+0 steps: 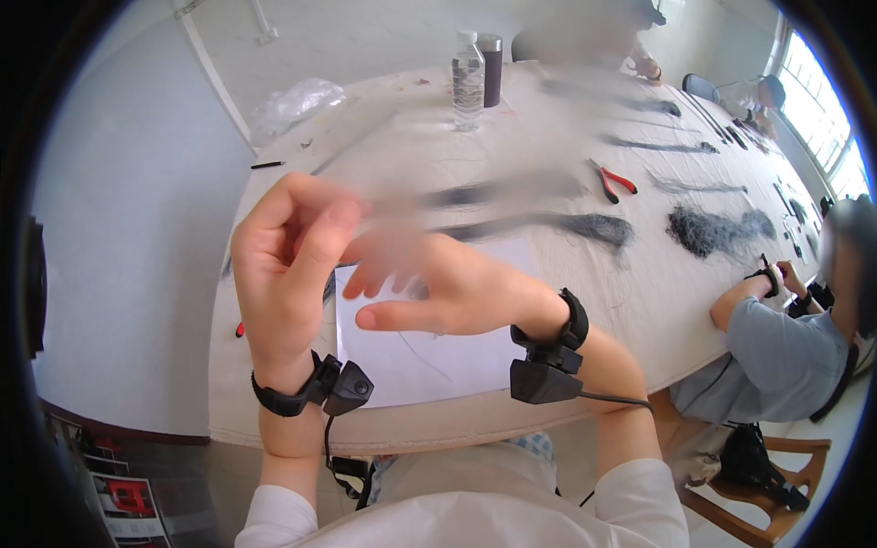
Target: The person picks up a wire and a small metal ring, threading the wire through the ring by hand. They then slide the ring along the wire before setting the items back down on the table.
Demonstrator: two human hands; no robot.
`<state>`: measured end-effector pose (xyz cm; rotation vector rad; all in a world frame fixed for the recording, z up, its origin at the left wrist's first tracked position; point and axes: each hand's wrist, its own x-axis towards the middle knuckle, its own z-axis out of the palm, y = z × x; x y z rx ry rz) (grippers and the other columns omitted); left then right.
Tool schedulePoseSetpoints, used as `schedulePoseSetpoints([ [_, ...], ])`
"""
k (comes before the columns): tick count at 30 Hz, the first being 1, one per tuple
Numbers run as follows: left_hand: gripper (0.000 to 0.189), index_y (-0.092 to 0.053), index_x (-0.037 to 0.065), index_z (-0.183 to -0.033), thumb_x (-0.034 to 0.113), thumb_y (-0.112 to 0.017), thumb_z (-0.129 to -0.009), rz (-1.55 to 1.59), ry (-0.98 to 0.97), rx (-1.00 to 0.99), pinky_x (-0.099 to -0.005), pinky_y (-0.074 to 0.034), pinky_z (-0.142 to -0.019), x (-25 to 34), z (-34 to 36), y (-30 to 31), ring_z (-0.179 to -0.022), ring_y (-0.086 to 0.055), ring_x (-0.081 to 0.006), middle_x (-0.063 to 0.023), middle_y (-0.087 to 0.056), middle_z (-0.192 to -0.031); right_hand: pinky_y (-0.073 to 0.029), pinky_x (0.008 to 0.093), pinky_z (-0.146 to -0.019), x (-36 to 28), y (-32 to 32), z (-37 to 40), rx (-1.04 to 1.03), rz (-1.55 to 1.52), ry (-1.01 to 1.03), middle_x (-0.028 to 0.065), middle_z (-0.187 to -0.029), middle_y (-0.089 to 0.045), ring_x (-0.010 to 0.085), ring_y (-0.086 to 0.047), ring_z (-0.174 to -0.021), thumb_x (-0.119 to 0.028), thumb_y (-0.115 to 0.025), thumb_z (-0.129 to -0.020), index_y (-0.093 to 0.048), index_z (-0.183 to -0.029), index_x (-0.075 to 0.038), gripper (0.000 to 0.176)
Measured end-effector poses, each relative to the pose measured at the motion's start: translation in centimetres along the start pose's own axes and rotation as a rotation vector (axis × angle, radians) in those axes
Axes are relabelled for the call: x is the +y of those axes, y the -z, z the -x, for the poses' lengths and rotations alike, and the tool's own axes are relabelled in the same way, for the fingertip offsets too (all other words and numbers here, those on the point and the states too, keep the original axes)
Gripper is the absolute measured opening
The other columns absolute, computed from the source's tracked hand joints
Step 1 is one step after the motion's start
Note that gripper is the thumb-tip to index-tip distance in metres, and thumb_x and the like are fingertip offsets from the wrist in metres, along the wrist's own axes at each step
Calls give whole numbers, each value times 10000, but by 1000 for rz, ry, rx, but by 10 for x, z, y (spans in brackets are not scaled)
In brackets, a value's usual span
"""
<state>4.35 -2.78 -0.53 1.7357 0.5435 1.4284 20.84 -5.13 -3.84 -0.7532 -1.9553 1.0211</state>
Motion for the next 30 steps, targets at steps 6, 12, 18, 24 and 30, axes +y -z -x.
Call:
schedulePoseSetpoints([
  [6,104,-649,23,-813,115,-655,-860,-103,-9,-8,-194,-189,-471,-1,-8,12,-514,-250,7,106,-343,-539,-468,237,-600,-26,16,8,-88,-51,-155,52,-835,-661,105,-579,-676,-174,-672,-874,-630,-957,34,229],
  [12,134,-651,6,-828,130,-641,-877,-124,80,30,-183,-210,-483,2,-14,18,-510,-259,10,103,-351,-534,-373,244,-550,-28,76,47,278,-117,263,70,-731,-593,119,-494,-609,-229,-452,-983,-599,-886,-17,276],
  [18,141,-651,3,-828,132,-631,-882,-122,109,48,-184,-214,-484,-6,-16,22,-504,-257,11,103,-353,-529,-385,324,-846,-57,131,89,605,-605,459,111,-1092,-515,225,-457,-984,-223,-416,-994,-528,-853,-55,246],
  [24,135,-649,5,-823,124,-625,-882,-112,134,41,-190,-205,-490,-7,-17,22,-510,-256,10,99,-377,-535,-363,397,-879,-52,170,130,657,-976,718,116,-987,-520,232,-467,-1021,-117,-432,-916,-554,-900,-17,158],
  [30,137,-649,5,-827,126,-620,-884,-106,133,24,-186,-207,-496,-10,-17,23,-518,-264,12,96,-399,-544,-360,288,-639,-42,183,143,881,-1252,884,71,-825,-483,163,-462,-751,-58,-487,-863,-486,-882,-29,35],
])
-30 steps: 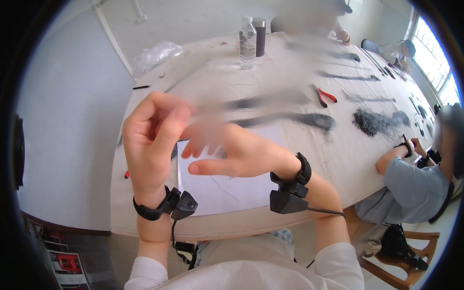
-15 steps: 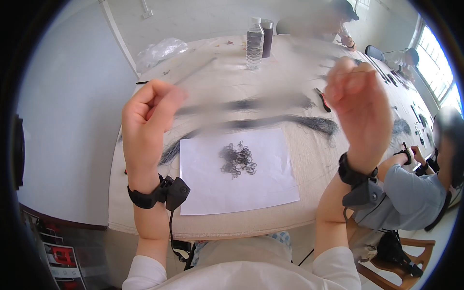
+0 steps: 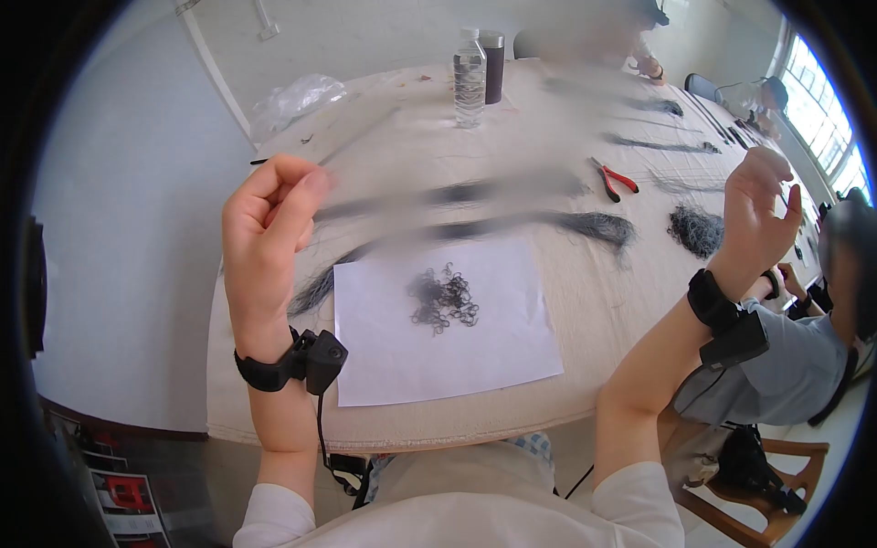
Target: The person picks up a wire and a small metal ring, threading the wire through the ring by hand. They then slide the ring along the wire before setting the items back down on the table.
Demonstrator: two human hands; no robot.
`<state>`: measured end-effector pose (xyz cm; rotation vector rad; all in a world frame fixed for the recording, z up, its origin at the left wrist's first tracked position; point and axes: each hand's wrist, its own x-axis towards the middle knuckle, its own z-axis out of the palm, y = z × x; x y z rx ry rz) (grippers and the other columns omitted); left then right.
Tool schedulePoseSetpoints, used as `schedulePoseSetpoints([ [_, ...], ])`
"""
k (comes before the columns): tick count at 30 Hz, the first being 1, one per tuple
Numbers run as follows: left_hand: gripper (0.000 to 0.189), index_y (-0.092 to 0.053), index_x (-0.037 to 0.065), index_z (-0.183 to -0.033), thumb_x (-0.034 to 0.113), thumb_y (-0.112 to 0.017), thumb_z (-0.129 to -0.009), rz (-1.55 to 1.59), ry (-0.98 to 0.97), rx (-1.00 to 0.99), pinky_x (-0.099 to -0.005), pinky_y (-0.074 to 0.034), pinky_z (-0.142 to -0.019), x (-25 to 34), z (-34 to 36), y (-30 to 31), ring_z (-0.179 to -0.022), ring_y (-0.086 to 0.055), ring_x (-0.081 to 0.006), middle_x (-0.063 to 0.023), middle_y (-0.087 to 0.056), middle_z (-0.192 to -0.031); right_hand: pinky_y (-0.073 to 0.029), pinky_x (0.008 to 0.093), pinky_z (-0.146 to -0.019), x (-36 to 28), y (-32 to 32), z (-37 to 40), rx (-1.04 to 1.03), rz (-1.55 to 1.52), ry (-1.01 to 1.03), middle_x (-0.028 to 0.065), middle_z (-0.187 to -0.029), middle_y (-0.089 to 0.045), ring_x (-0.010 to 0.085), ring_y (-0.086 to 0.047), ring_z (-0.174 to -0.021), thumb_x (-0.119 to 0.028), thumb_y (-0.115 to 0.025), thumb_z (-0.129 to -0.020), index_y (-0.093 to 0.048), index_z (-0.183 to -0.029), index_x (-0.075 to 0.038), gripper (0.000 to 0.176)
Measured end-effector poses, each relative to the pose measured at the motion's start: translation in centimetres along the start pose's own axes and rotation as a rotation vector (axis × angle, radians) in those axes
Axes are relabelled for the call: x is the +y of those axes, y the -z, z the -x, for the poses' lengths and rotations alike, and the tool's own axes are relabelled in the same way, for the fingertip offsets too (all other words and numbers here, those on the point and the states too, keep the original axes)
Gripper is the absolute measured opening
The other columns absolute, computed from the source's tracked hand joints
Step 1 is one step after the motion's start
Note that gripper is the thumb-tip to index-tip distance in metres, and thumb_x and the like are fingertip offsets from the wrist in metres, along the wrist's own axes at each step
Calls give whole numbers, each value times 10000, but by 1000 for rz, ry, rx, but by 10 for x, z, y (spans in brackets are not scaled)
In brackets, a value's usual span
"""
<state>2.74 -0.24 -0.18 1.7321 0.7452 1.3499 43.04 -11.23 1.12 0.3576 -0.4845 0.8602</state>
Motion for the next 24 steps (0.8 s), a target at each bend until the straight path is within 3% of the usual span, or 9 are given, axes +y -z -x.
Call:
schedulePoseSetpoints([
  [2,139,-650,5,-830,129,-620,-885,-2,4,-2,-185,-206,-495,1,0,0,-516,-263,13,98,-401,-544,-341,251,-563,-7,6,-4,7,-133,-53,67,-825,-475,138,-439,-652,-46,-491,-858,-482,-889,-25,38],
  [4,141,-650,4,-833,131,-620,-886,-4,8,-3,-184,-204,-494,3,1,-1,-515,-262,14,99,-403,-543,-299,214,-465,-5,8,-9,-196,169,-145,46,-816,-457,99,-380,-524,-26,-499,-841,-476,-951,-8,114],
  [5,134,-649,7,-831,127,-623,-884,-9,10,-7,-183,-200,-489,4,2,-2,-513,-261,15,100,-403,-543,-299,214,-465,-6,7,-9,-196,169,-145,46,-816,-457,99,-380,-524,-26,-499,-841,-476,-951,-8,114],
  [10,102,-641,21,-816,106,-633,-872,-56,-100,-89,-183,-186,-476,5,8,-10,-508,-257,16,105,-390,-538,-258,165,-462,79,-29,39,-499,1033,-151,92,-942,-545,48,-339,-478,-5,-516,-860,-526,-1065,55,213],
  [12,73,-634,33,-805,87,-648,-852,-81,-105,-123,-189,-180,-469,10,14,-16,-501,-250,10,103,-373,-531,-252,183,-395,95,-16,46,-761,1422,-100,74,-897,-591,-3,-349,-456,-80,-435,-963,-419,-1357,58,417],
  [16,46,-634,40,-806,72,-660,-828,-135,-106,-153,-199,-178,-464,16,21,-22,-490,-243,-1,91,-354,-521,-485,202,-618,146,-25,72,-837,1543,-202,110,-827,-650,108,-615,-655,16,-496,-923,-381,-1329,59,425],
  [17,37,-637,42,-806,64,-664,-817,-162,-122,-160,-206,-178,-461,16,22,-23,-486,-243,-7,84,-349,-518,-485,202,-618,149,-24,75,-836,1543,-203,110,-827,-650,108,-615,-655,16,-496,-923,-381,-1329,59,425],
  [19,32,-639,44,-805,57,-667,-807,-188,-137,-166,-213,-177,-458,17,23,-24,-482,-242,-13,76,-344,-516,-517,247,-752,152,-24,81,-737,1587,-391,133,-837,-663,175,-671,-797,100,-504,-886,-387,-1224,35,364],
  [24,30,-643,49,-798,40,-671,-791,-224,-181,-202,-223,-191,-451,18,23,-24,-470,-260,-30,53,-355,-516,-513,224,-726,156,-24,81,-794,1706,-404,129,-837,-674,170,-678,-824,136,-493,-871,-395,-1100,-3,285],
])
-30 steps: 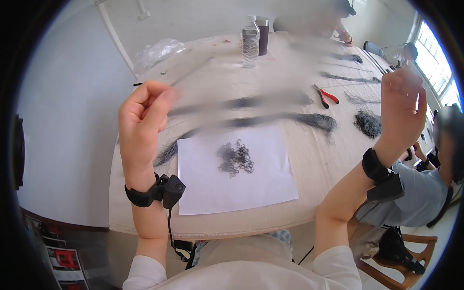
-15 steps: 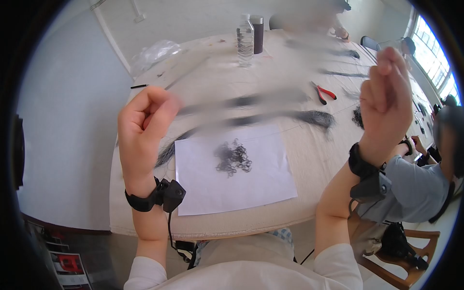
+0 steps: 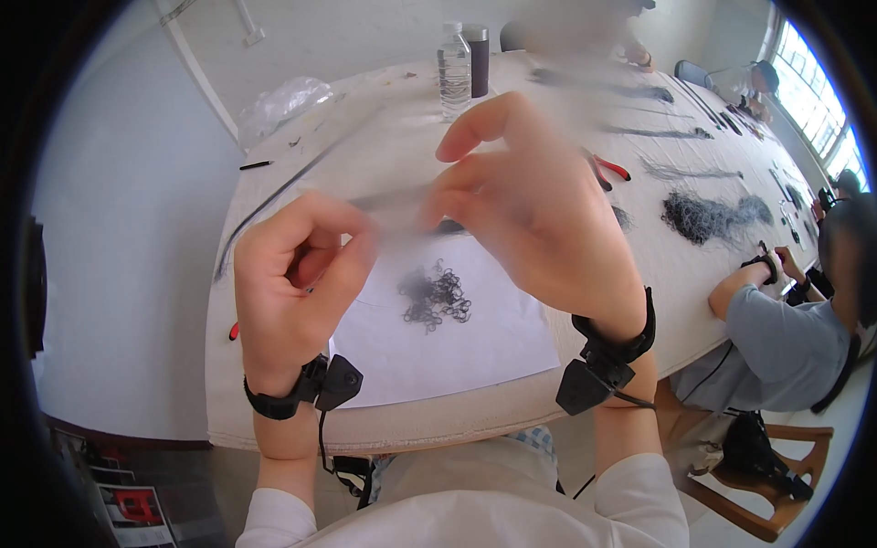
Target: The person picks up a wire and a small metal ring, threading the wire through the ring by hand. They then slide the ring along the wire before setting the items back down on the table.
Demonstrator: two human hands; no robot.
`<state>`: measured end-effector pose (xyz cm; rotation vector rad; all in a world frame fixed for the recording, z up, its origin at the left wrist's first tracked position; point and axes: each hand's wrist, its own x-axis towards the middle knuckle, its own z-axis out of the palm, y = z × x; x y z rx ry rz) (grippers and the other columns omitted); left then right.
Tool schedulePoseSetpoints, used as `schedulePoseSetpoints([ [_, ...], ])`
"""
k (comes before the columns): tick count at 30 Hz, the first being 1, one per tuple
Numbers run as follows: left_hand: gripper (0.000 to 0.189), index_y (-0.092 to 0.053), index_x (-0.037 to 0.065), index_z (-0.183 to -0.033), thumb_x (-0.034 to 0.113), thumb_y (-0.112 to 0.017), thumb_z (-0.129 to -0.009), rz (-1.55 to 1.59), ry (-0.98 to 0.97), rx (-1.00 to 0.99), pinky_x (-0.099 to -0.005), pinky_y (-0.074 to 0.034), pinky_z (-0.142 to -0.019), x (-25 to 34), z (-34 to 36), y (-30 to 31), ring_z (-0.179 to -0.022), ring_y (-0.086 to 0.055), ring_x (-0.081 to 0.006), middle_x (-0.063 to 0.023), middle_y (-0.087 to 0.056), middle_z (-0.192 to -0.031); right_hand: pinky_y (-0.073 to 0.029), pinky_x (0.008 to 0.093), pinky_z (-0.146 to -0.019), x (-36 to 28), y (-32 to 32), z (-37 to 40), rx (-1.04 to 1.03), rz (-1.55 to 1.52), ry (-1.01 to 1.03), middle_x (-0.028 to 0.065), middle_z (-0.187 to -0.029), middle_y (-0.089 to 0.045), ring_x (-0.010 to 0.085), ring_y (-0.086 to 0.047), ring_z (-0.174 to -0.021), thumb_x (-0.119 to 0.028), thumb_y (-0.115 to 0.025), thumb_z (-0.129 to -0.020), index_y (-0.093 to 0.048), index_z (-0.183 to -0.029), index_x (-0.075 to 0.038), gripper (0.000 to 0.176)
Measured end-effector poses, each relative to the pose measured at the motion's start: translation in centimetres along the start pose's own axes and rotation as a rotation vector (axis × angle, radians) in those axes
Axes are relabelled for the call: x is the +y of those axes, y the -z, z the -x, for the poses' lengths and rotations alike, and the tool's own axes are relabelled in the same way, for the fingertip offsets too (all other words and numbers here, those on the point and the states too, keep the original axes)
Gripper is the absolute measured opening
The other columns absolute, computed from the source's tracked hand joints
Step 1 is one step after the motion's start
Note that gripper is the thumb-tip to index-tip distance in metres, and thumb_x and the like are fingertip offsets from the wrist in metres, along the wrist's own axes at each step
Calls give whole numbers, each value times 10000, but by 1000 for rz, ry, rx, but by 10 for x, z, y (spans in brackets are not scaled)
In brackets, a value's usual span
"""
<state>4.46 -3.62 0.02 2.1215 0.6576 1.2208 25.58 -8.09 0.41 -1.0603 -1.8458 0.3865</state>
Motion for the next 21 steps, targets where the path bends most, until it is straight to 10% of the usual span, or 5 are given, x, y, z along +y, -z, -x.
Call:
schedulePoseSetpoints([
  [5,47,-643,50,-796,20,-673,-776,-36,-98,-28,-226,-232,-441,6,0,0,-454,-301,-48,30,-424,-528,-447,175,-605,0,-4,-1,-26,95,-26,124,-860,-668,115,-640,-714,-28,-587,-898,-399,-1169,10,332],
  [11,71,-646,49,-795,-9,-673,-763,19,-119,-42,-219,-267,-438,4,-1,-2,-466,-357,-56,7,-512,-618,-253,177,-469,6,-12,-10,14,-385,-109,53,-854,-550,40,-324,-505,-718,-318,-892,-373,-1349,45,892],
  [21,128,-664,66,-809,-21,-700,-724,31,-209,-81,-224,-327,-442,2,-6,-10,-514,-461,-71,-21,-647,-859,-310,190,-498,-2,-25,-8,-55,-558,-221,50,-1113,-494,95,-555,-771,-847,-231,-795,-204,-1477,-25,1068],
])
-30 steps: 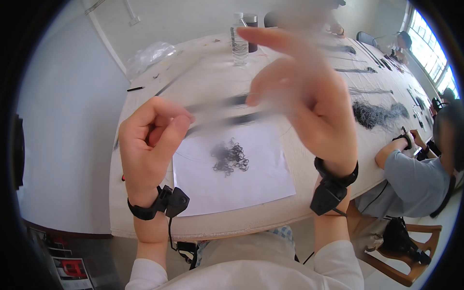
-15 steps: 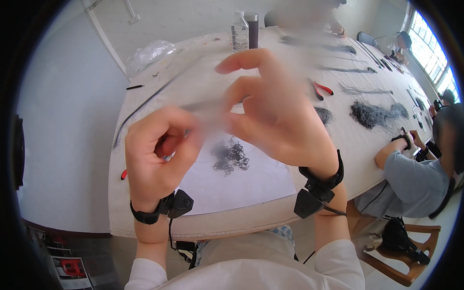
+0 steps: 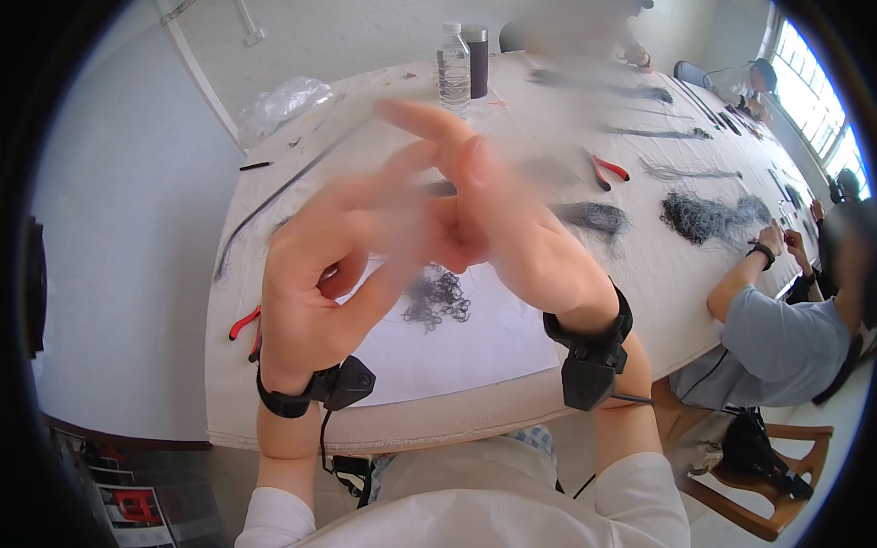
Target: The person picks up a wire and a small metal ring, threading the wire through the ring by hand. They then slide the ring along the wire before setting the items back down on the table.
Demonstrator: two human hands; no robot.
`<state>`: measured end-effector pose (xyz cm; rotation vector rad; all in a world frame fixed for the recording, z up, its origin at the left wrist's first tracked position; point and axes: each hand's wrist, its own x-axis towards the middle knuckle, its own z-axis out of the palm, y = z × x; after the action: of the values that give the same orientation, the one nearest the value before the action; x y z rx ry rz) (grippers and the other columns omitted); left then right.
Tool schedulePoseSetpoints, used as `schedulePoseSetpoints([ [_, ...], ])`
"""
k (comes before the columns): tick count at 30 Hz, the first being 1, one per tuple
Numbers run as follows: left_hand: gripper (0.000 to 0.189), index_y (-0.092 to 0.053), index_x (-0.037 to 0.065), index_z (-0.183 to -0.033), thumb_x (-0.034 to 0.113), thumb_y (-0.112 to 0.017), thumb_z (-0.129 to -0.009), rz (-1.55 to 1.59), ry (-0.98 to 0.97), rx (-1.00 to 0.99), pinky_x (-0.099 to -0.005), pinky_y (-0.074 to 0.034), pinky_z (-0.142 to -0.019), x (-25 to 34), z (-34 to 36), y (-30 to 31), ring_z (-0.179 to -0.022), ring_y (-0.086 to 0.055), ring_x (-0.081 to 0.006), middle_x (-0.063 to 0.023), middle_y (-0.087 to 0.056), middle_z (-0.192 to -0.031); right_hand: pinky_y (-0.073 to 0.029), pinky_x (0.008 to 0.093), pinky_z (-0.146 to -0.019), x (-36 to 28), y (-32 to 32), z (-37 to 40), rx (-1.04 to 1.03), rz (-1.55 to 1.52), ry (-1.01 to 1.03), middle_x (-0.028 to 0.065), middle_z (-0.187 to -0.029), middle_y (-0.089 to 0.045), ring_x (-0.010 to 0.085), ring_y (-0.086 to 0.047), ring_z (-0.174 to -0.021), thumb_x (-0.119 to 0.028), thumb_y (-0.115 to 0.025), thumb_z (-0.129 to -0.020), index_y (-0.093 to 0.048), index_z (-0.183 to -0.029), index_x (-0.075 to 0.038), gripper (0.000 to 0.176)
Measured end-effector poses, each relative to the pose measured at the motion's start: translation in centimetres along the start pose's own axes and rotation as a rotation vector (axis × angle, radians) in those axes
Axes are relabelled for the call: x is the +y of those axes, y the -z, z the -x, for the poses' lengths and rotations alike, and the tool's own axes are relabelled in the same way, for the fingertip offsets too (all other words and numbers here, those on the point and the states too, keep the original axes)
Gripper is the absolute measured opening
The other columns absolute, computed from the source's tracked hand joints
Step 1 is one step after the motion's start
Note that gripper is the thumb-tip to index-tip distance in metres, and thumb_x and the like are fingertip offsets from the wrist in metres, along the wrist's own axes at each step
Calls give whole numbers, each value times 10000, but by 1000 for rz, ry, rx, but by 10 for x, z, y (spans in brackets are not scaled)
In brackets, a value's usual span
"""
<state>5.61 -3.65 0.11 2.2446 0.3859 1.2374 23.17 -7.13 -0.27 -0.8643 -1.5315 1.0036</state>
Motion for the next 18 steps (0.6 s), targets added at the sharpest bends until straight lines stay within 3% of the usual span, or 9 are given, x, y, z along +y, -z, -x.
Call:
schedulePoseSetpoints([
  [6,131,-653,60,-807,-28,-696,-720,-32,-55,-81,-224,-327,-425,-6,2,-6,-501,-471,-80,-20,-659,-828,-344,189,-533,7,0,0,-117,9,32,59,-1165,-474,137,-613,-910,-843,-221,-800,-194,-1473,-12,1070],
  [10,117,-641,59,-800,-24,-686,-731,-29,17,2,-218,-298,-419,-3,4,-6,-470,-426,-73,-15,-651,-819,-335,186,-537,4,3,3,-111,6,1,58,-1100,-500,109,-588,-811,-777,-235,-860,-258,-1437,9,976],
  [12,96,-628,64,-791,-14,-670,-755,-2,29,87,-209,-260,-416,-4,4,-4,-450,-371,-52,-4,-639,-806,-325,188,-536,2,7,1,-95,-89,-87,40,-966,-537,77,-521,-702,-610,-348,-927,-379,-1322,25,749],
  [13,96,-628,64,-791,-14,-670,-755,-4,30,89,-209,-260,-416,-4,4,-4,-450,-371,-52,-4,-639,-806,-325,188,-536,1,8,0,-98,-89,-87,40,-966,-537,77,-521,-702,-610,-348,-927,-379,-1322,25,749],
  [15,83,-624,70,-786,-7,-654,-776,79,42,186,-202,-230,-416,-4,5,-5,-454,-333,-29,11,-631,-811,-318,190,-532,-1,11,-1,-109,-48,-102,18,-848,-543,52,-454,-651,-374,-468,-936,-463,-1170,18,456],
  [16,83,-624,70,-786,-7,-654,-776,78,42,189,-202,-230,-416,-4,5,-3,-454,-333,-29,11,-631,-811,-318,190,-532,-1,10,0,-111,-48,-102,18,-848,-543,52,-454,-651,-374,-468,-936,-463,-1170,18,456],
  [18,76,-621,70,-786,2,-654,-786,89,19,208,-196,-222,-417,-6,4,-1,-455,-308,-18,15,-633,-827,-340,194,-558,0,10,1,-135,-87,9,21,-832,-547,60,-478,-683,-169,-564,-897,-518,-1039,12,235],
])
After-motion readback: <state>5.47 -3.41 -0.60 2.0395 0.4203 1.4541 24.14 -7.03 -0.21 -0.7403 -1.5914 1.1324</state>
